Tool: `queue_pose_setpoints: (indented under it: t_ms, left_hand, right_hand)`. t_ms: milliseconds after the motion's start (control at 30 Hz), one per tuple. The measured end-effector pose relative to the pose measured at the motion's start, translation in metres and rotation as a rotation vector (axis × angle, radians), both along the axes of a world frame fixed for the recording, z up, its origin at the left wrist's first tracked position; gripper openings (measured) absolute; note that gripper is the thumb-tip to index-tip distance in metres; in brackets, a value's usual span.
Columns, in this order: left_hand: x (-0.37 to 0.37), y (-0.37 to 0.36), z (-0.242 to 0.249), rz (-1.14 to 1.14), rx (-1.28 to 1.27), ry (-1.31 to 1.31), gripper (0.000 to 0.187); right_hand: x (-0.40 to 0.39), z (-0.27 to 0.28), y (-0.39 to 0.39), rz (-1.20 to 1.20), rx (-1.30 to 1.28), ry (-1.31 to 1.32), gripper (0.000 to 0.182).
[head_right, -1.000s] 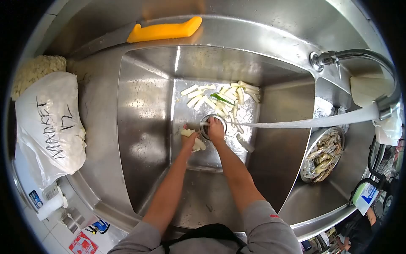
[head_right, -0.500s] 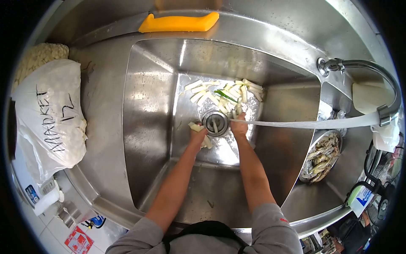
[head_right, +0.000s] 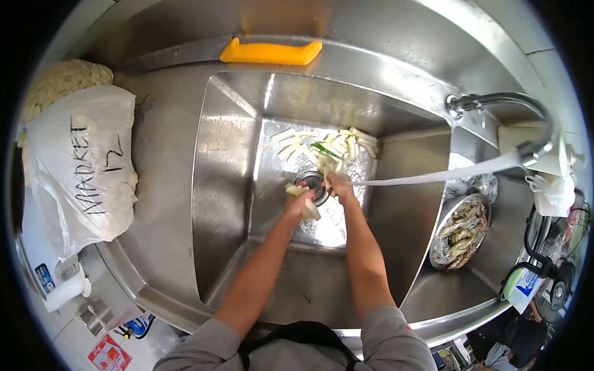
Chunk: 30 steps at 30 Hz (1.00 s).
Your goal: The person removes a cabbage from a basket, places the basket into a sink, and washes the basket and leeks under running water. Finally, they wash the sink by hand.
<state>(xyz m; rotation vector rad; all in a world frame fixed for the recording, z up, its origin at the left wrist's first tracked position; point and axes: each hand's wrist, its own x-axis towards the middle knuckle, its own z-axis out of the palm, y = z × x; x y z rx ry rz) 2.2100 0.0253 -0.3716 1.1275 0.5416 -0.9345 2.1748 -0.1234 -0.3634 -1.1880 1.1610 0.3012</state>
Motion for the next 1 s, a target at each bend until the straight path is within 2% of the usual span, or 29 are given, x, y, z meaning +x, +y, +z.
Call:
queue_pose_setpoints:
  t_ms: [33, 67, 100, 167, 200, 233, 267, 300, 367, 400, 433, 467, 500, 567, 633, 700, 733, 767, 833, 900, 933, 967, 1000]
  left_hand:
    - [0.002, -0.018, 0.012, 0.064, -0.1, 0.039, 0.047]
    - [0.005, -0.032, 0.019, 0.012, -0.192, -0.015, 0.044]
    - [0.006, -0.049, 0.035, 0.026, -0.192, -0.044, 0.047]
    - [0.012, -0.082, 0.067, -0.072, -0.155, -0.106, 0.046]
    - [0.007, -0.103, 0.059, -0.179, -0.234, -0.048, 0.044]
    - [0.004, -0.117, 0.049, -0.267, -0.298, 0.013, 0.043]
    - [0.01, -0.116, 0.111, -0.289, -0.382, -0.001, 0.04]
    - [0.004, -0.127, 0.106, -0.255, -0.341, -0.107, 0.041]
    - [-0.009, -0.149, 0.094, -0.187, -0.234, -0.32, 0.045]
    - [-0.011, -0.15, 0.104, -0.166, -0.183, -0.452, 0.048]
    - [-0.018, -0.166, 0.085, -0.13, -0.149, -0.422, 0.051]
    - [-0.01, -0.163, 0.116, -0.326, 0.126, -0.672, 0.053]
    - [0.0, -0.155, 0.14, -0.352, -0.123, -0.387, 0.058]
    - [0.004, -0.161, 0.146, -0.454, -0.101, -0.369, 0.06]
    - [0.006, -0.149, 0.16, -0.443, -0.162, -0.459, 0.061]
    - [0.001, -0.143, 0.168, -0.157, -0.385, -0.353, 0.037]
    - [0.004, -0.149, 0.158, -0.232, -0.357, -0.433, 0.04]
    - [0.013, -0.127, 0.198, -0.34, -0.289, -0.47, 0.045]
    - [0.019, -0.118, 0.215, -0.368, -0.285, -0.619, 0.053]
    - [0.02, -0.12, 0.23, -0.316, -0.185, -0.716, 0.059]
    - [0.022, -0.12, 0.236, -0.322, -0.25, -0.715, 0.064]
    - [0.024, -0.116, 0.247, -0.31, -0.25, -0.724, 0.064]
    - [0.026, -0.11, 0.259, -0.209, -0.288, -0.563, 0.06]
  right_hand:
    - [0.004, 0.023, -0.007, -0.091, 0.021, 0.006, 0.027]
    - [-0.007, 0.021, -0.021, 0.009, 0.017, -0.057, 0.039]
    - [-0.009, 0.031, -0.024, 0.008, -0.004, -0.069, 0.039]
    - [-0.01, 0.048, -0.024, -0.106, -0.138, -0.016, 0.058]
    - [-0.011, 0.029, -0.028, -0.025, -0.472, 0.153, 0.057]
    - [-0.038, 0.005, -0.067, 0.248, -0.38, -0.266, 0.063]
    - [-0.056, 0.001, -0.065, 0.108, -0.318, -0.479, 0.051]
    - [-0.076, -0.002, -0.063, -0.011, -0.235, -0.696, 0.041]
    - [-0.042, 0.101, -0.043, -0.096, -0.142, -0.374, 0.042]
    - [-0.038, 0.114, -0.037, -0.302, -0.115, -0.372, 0.042]
    - [-0.039, 0.122, -0.041, -0.339, 0.041, -0.507, 0.042]
    - [-0.042, 0.129, -0.042, -0.453, 0.121, -0.584, 0.042]
    - [-0.032, 0.147, -0.039, -0.574, 0.111, -0.529, 0.039]
    - [-0.035, 0.145, -0.046, -0.584, 0.068, -0.609, 0.037]
    - [-0.034, 0.15, -0.049, -0.568, 0.096, -0.688, 0.043]
    - [-0.029, 0.165, -0.048, -0.539, 0.122, -0.769, 0.048]
    - [-0.027, 0.172, -0.045, -0.561, 0.108, -0.744, 0.049]
    - [-0.025, 0.181, -0.043, -0.581, 0.092, -0.719, 0.05]
    - [-0.02, 0.203, -0.042, -0.562, 0.139, -0.805, 0.048]
    - [-0.016, 0.214, -0.054, -0.533, 0.268, -0.691, 0.046]
    - [-0.018, 0.218, -0.061, -0.508, 0.38, -0.762, 0.042]
    - [-0.023, 0.21, -0.071, -0.493, 0.382, -0.767, 0.042]
    - [-0.025, 0.193, -0.083, -0.497, 0.554, -0.891, 0.039]
